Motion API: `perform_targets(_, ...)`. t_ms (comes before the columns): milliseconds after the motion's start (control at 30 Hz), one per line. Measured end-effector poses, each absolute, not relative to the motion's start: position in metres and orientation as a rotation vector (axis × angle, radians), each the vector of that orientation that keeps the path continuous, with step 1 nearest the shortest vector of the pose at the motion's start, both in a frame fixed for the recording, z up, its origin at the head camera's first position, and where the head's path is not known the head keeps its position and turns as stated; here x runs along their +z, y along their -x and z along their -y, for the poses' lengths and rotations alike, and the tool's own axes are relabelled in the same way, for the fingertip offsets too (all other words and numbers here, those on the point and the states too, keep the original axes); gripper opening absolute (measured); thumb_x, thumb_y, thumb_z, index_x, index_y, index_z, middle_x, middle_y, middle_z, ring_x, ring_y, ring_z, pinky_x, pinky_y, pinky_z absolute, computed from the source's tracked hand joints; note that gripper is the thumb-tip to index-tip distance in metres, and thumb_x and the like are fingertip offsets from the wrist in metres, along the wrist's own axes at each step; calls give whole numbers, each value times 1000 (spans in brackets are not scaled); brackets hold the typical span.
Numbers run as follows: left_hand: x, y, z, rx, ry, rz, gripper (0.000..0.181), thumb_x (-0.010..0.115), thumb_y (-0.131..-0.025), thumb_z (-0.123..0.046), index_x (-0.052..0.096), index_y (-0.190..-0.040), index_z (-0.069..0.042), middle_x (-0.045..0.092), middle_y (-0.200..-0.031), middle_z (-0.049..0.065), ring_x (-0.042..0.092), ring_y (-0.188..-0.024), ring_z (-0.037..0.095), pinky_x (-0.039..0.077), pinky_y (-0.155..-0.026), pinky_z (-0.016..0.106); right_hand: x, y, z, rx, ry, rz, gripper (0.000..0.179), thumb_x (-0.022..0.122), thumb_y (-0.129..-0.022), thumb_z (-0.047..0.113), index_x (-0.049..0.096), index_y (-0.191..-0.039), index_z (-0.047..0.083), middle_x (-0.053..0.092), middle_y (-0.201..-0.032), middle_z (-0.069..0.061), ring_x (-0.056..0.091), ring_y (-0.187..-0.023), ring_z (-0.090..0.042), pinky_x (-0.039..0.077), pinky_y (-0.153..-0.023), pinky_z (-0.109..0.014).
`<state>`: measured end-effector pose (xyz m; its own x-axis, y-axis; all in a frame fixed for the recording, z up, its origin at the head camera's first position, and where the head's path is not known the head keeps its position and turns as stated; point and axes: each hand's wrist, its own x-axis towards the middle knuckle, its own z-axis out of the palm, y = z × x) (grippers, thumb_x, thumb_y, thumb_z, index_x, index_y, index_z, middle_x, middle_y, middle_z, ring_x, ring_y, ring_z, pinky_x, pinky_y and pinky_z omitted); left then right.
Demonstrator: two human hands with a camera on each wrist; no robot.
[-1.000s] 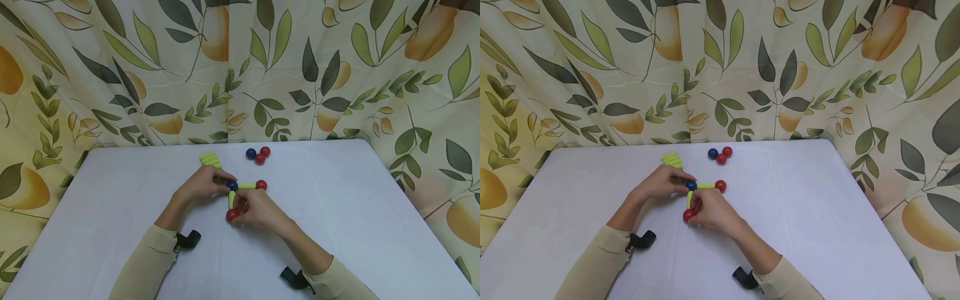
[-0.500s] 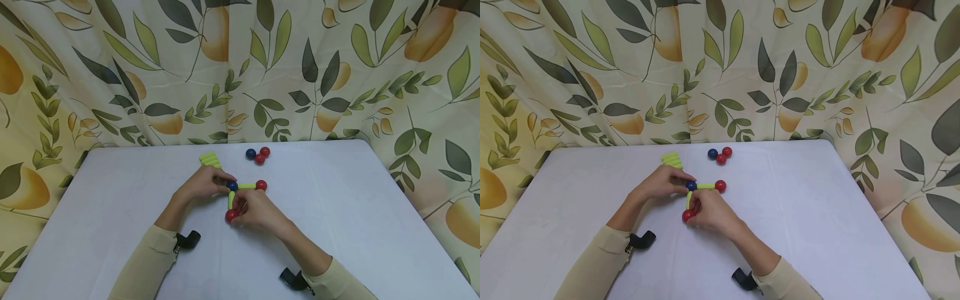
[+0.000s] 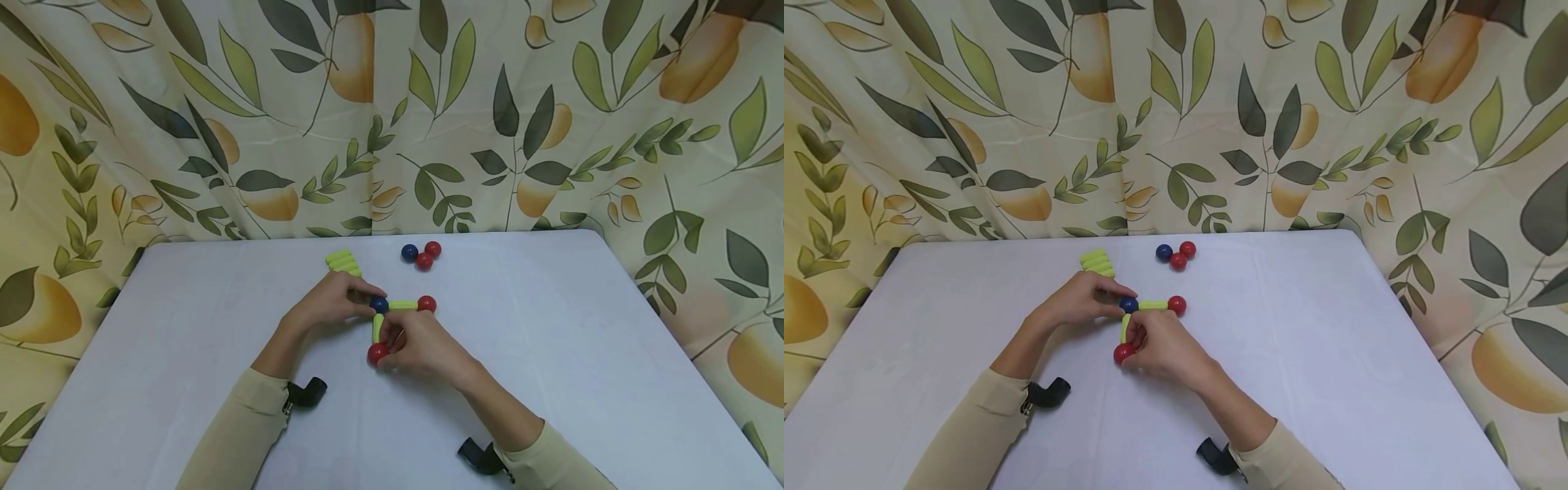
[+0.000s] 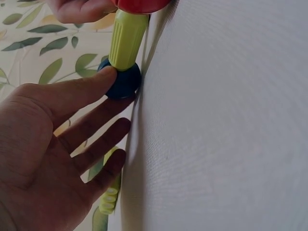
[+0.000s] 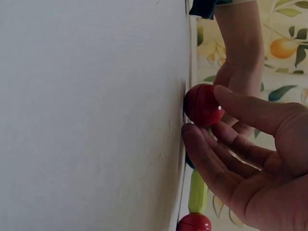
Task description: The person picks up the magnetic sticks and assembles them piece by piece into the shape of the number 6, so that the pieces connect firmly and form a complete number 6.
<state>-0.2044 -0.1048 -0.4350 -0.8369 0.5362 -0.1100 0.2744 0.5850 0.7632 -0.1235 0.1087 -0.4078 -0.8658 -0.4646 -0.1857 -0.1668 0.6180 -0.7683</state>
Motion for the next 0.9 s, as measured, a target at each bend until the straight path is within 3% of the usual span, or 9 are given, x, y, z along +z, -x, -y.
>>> perform_targets(367,-435,205,106,1126,-683,-2480,36,84,-88,-16,79,-123,-22,78,-118,-4,66,-112,14,53,-99,37,-398,136,-126,-1112,480,-2546,28,89,-83,16,72,-104,8,71,-90,0,67,-81,-15,58,-75,-28)
perform_targets(733,-437,207,106,1129,-680,-2480,37,85,-88,-16,79,-124,-22,78,-120,-5,67,-112,13,54,-97,35,-396,155,-151,-1162,326,-2679,26,85,-85,11,74,-108,7,74,-92,-4,67,-86,-19,57,-80,-32)
perform_targets(900,-437,206,107,1129,-660,-2471,37,84,-89,-15,78,-124,-24,77,-122,-5,66,-113,13,54,-96,34,-401,163,-162,-1202,250,-2725,29,82,-88,10,74,-116,5,74,-100,-9,68,-95,-24,55,-81,-34)
